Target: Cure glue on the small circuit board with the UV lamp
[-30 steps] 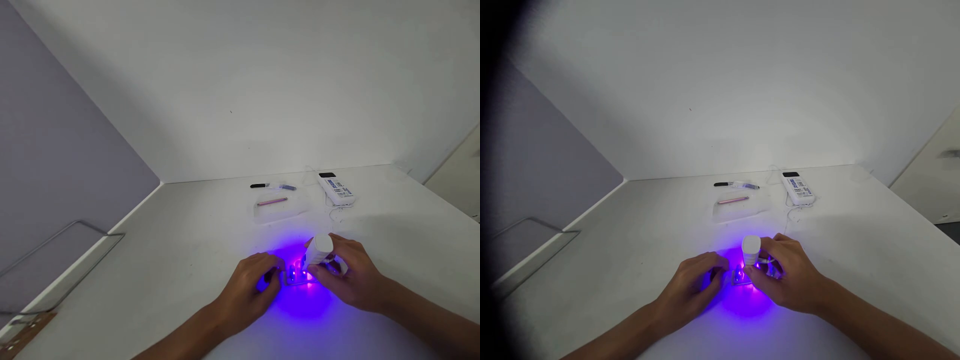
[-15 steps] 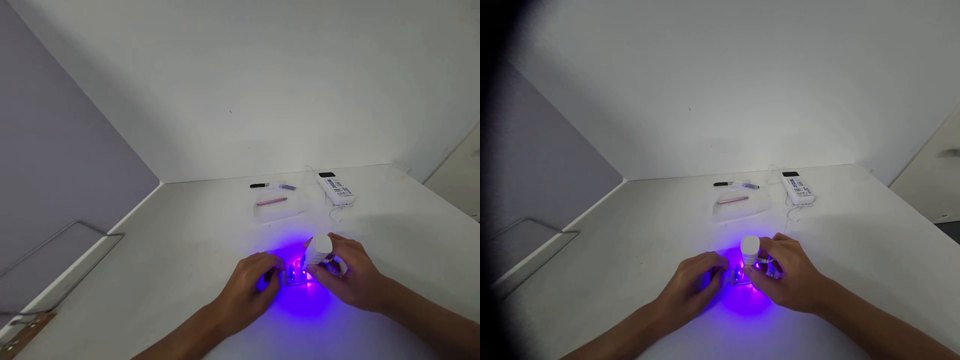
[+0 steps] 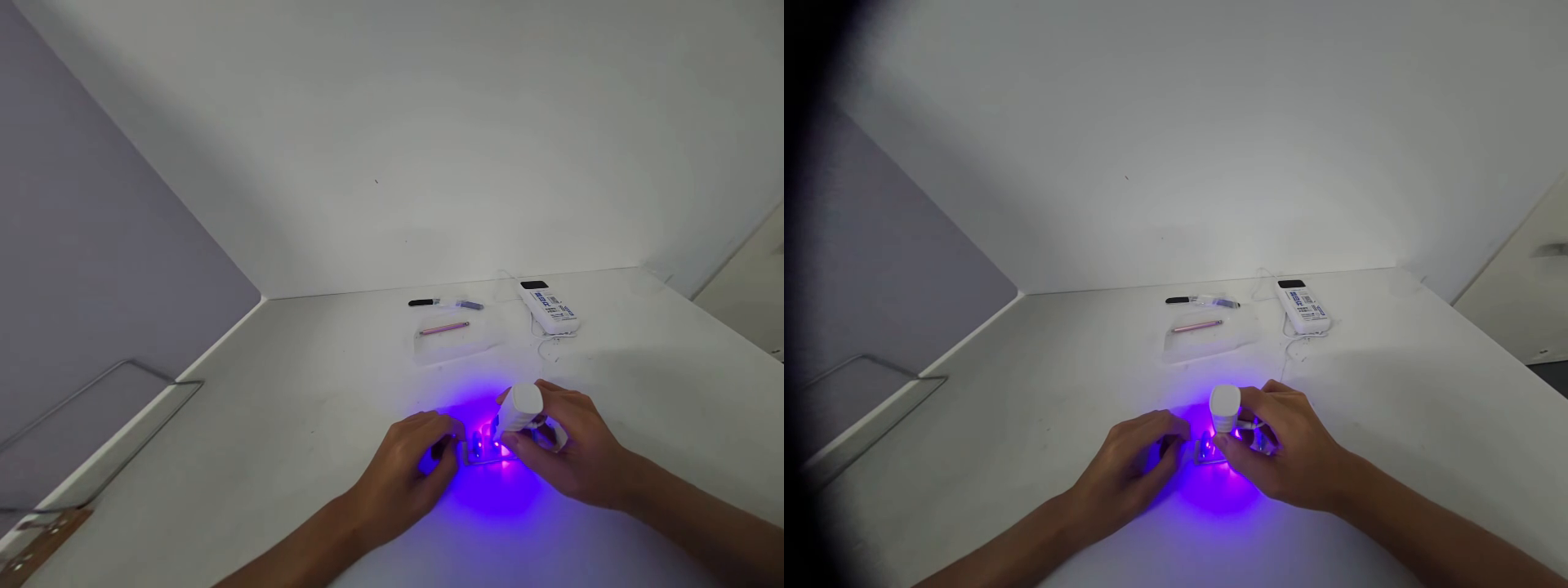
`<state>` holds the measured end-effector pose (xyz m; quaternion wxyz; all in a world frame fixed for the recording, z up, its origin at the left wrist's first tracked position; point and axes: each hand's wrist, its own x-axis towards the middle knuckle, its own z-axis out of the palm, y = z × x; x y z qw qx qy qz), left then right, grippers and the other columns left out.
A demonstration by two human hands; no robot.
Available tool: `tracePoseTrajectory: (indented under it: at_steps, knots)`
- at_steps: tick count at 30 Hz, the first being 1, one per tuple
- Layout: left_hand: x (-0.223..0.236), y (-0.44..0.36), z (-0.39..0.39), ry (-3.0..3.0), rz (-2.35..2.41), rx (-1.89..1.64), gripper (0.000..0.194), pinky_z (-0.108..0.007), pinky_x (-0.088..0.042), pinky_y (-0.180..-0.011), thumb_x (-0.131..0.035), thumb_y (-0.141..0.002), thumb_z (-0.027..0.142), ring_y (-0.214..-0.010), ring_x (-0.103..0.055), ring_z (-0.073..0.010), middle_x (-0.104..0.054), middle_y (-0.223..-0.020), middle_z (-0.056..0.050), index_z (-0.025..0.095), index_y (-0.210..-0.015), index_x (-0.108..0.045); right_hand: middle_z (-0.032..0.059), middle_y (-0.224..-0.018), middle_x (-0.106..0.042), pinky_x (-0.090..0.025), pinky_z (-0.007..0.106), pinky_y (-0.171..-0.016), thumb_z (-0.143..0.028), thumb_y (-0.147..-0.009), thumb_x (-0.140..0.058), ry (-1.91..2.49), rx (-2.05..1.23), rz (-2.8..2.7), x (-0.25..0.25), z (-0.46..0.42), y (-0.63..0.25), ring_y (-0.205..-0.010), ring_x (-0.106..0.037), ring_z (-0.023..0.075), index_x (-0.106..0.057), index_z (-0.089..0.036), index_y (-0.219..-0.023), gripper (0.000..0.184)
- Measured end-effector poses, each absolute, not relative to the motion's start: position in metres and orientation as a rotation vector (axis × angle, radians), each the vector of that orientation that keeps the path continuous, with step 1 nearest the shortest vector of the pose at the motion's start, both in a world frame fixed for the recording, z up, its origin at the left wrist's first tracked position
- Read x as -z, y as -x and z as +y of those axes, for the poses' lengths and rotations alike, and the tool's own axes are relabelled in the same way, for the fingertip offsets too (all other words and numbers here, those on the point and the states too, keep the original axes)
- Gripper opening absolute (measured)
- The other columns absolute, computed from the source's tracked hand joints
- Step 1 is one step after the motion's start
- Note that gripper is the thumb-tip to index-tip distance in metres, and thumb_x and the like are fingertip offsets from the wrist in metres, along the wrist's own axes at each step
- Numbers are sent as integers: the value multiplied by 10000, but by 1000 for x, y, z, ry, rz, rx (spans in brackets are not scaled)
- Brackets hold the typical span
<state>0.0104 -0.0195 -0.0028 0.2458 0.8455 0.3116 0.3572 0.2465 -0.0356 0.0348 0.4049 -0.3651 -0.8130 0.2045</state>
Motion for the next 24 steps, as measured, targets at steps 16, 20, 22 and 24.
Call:
tracePoseTrajectory:
  at_steps: [16, 20, 22, 24]
  knots:
    - [4, -11, -19, -2318, 858, -994, 203, -212, -401, -581, -444, -901, 56, -598, -517, -115, -620, -709, 28, 203, -910, -584, -10, -668, -634, -427, 215, -502, -215, -967, -589, 916, -517, -2053, -35, -35, -246, -517, -508, 106, -621, -200, -857, 115]
    - [4, -10, -20, -2321, 849, -1002, 203, -213, -405, -584, -445, -900, 53, -596, -515, -115, -618, -707, 28, 204, -908, -579, -15, -648, -616, -428, 215, -496, -229, -974, -588, 933, -520, -2057, -36, -36, -246, -511, -503, 106, -602, -204, -829, 148]
    - [5, -10, -20, -2317, 847, -1001, 202, -213, -406, -587, -445, -901, 54, -598, -515, -114, -615, -708, 29, 205, -912, -578, -8, -652, -623, -431, 215, -491, -227, -970, -587, 937, -514, -2055, -35, -36, -246, -509, -502, 106, -588, -203, -813, 159]
    - [6, -11, -19, -2307, 849, -1004, 200, -214, -405, -591, -446, -904, 58, -600, -512, -114, -613, -710, 30, 207, -918, -579, 7, -676, -645, -437, 216, -490, -223, -964, -591, 937, -511, -2055, -34, -36, -247, -518, -512, 108, -576, -202, -794, 172]
